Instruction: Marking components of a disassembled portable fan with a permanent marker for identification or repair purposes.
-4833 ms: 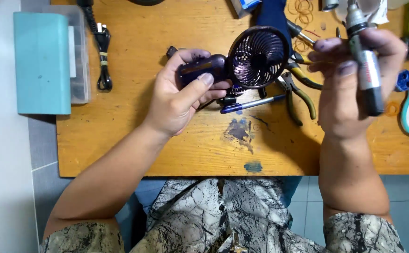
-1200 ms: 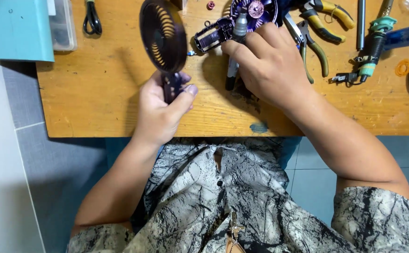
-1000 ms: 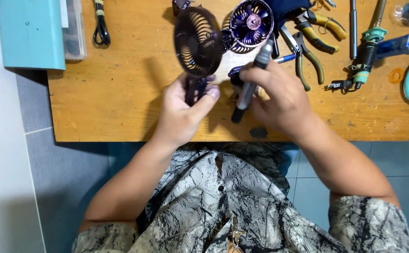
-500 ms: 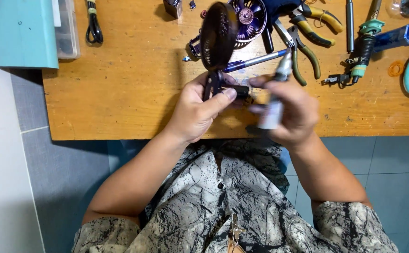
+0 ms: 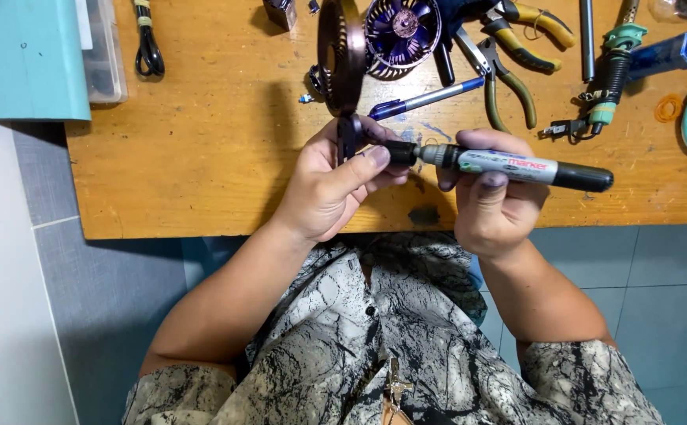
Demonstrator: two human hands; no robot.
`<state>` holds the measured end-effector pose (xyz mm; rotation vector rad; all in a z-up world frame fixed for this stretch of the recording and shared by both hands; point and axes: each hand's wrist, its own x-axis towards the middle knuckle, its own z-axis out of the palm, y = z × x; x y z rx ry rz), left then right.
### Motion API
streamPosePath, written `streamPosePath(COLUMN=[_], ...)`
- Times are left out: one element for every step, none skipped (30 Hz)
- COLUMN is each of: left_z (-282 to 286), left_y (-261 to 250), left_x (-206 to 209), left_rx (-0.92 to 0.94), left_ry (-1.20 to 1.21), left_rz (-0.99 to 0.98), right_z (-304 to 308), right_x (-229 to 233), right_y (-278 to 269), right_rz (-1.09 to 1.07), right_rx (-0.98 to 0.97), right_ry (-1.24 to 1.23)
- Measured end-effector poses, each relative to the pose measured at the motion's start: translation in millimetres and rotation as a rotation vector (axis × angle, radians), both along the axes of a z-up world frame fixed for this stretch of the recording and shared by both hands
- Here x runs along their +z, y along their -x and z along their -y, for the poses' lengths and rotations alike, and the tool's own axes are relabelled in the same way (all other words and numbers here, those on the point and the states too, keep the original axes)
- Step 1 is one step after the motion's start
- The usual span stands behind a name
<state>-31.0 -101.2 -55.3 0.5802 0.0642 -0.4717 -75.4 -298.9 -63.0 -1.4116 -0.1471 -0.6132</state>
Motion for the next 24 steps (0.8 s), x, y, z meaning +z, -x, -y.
streamPosePath(left_z=[0,1,2,1,2,2,2,3,3,5,7,9,11,13,15,17,17,19,21,23,26,27,28,30], left_y=[1,1,2,1,1,1,4,6,8,8,8,7,7,6,5,2,-2,-4,-3,-5,-6,-7,-8,-9], left_x=[-4,-7,-11,-9,-7,-6,-4,-3,-1,-3,-5,-6,-5,-3,-1,-2,-3,-4,-4,-5,-6,-3,0,2], left_rx=[0.002,-0.001,-0.004,-0.005,0.002,0.008,0.006,0.011,0.015,0.015,0.018,0.022,0.021,0.032,0.042,0.042,0.035,0.031,0.034,0.032,0.031,0.032,0.024,0.013], left_ry=[-0.002,-0.022,-0.043,-0.043,-0.051,-0.059,-0.059,-0.056,-0.053,-0.052,-0.057,-0.061,-0.06,-0.088,-0.116,-0.118,-0.146,-0.174,-0.176,-0.161,-0.146,-0.144,-0.148,-0.149], left_rz=[-0.002,0.022,0.045,0.044,0.032,0.018,0.014,-0.007,-0.028,-0.029,-0.026,-0.024,-0.026,-0.008,0.009,0.009,0.016,0.021,0.019,0.001,-0.017,-0.018,-0.031,-0.045], right_z=[-2,-3,-5,-2,1,4,6,7,9,5,1,-3,-3,-4,-4,-1,1,3,4,5,6,7,8,10], right_x=[1,3,4,-1,-5,-10,-17,-23,-30,-27,-23,-20,-20,-21,-20,-22,-24,-26,-25,-24,-22,-23,-23,-22], right_y=[0,-1,-1,-1,0,1,1,1,0,-2,-3,-4,-7,-9,-11,-12,-13,-13,-13,-16,-18,-19,-20,-20], right_rz=[-0.002,-0.01,-0.018,-0.019,-0.04,-0.064,-0.068,-0.053,-0.037,-0.038,-0.037,-0.037,-0.039,-0.022,-0.005,-0.005,-0.035,-0.069,-0.071,-0.081,-0.091,-0.092,-0.086,-0.08], right_rx=[0.002,0.029,0.055,0.054,0.065,0.076,0.074,0.033,-0.009,-0.009,-0.033,-0.057,-0.057,-0.045,-0.034,-0.034,-0.023,-0.01,-0.007,-0.015,-0.022,-0.02,-0.018,-0.017], right_ry=[-0.002,-0.005,-0.008,-0.009,-0.007,-0.005,-0.005,-0.004,-0.002,-0.002,0.016,0.035,0.036,0.001,-0.034,-0.036,-0.049,-0.061,-0.062,-0.043,-0.024,-0.022,-0.017,-0.008])
